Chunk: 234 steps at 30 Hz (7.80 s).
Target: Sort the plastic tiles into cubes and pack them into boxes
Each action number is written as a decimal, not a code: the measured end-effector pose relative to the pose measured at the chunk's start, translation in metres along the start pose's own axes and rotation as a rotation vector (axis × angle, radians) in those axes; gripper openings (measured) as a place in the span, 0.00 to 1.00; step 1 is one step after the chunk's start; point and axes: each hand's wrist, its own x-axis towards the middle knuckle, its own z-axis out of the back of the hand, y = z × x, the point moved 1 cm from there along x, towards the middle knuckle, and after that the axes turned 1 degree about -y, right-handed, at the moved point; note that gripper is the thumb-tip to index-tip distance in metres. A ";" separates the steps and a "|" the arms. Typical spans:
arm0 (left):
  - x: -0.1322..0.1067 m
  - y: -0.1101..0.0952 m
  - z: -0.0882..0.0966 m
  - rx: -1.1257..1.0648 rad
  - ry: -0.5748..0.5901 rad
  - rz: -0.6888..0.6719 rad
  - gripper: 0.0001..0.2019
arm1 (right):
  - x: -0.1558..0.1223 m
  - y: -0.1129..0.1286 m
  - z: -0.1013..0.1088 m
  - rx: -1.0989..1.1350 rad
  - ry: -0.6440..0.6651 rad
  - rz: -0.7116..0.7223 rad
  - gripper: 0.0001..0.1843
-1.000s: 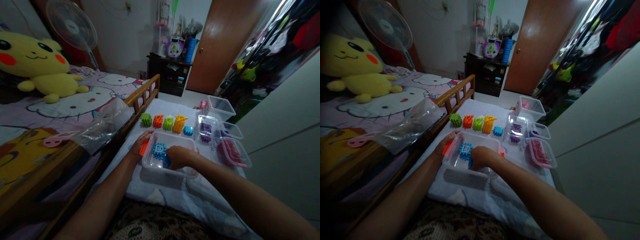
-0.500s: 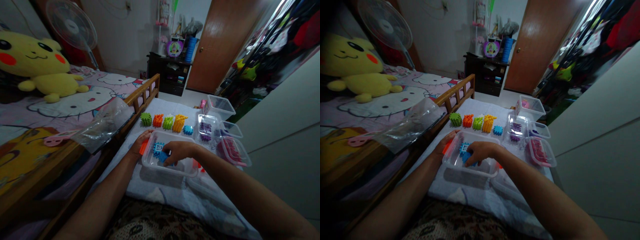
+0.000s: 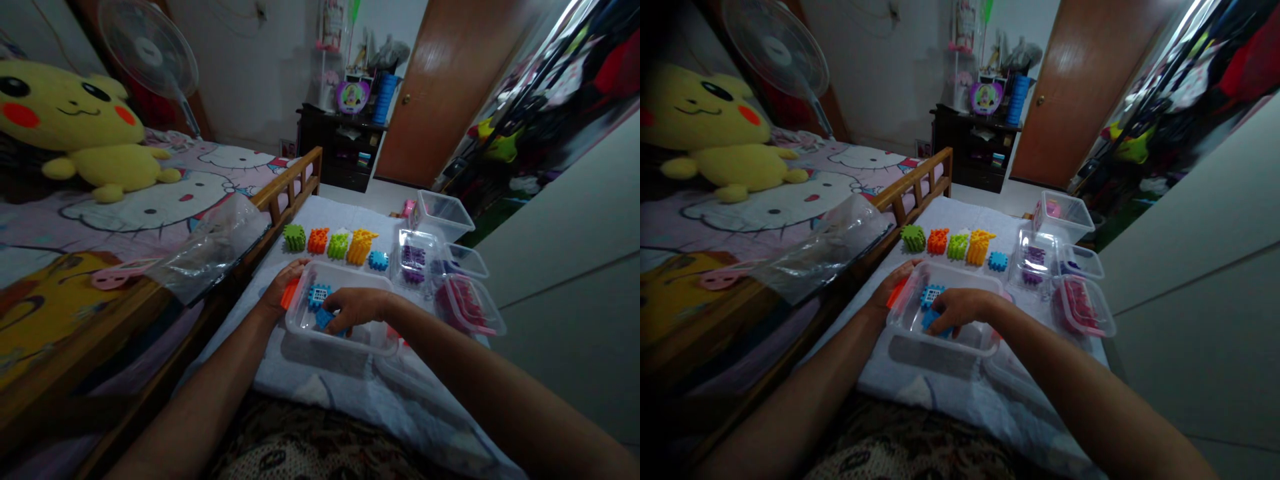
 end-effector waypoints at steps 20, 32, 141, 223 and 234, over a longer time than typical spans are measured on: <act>0.000 0.001 0.000 -0.005 -0.007 0.011 0.18 | 0.007 0.002 -0.008 0.205 0.025 -0.123 0.18; -0.001 0.001 0.002 0.005 -0.012 0.012 0.18 | -0.003 0.007 -0.012 0.250 -0.127 -0.140 0.11; 0.001 -0.002 0.001 0.004 0.028 0.034 0.18 | 0.004 0.023 -0.028 -0.978 -0.363 0.070 0.16; 0.000 -0.002 -0.002 -0.001 0.017 0.031 0.19 | -0.004 -0.001 -0.028 -0.134 -0.080 -0.164 0.14; -0.002 -0.003 -0.003 0.015 0.009 0.030 0.19 | -0.006 0.010 -0.029 -0.359 -0.083 -0.027 0.13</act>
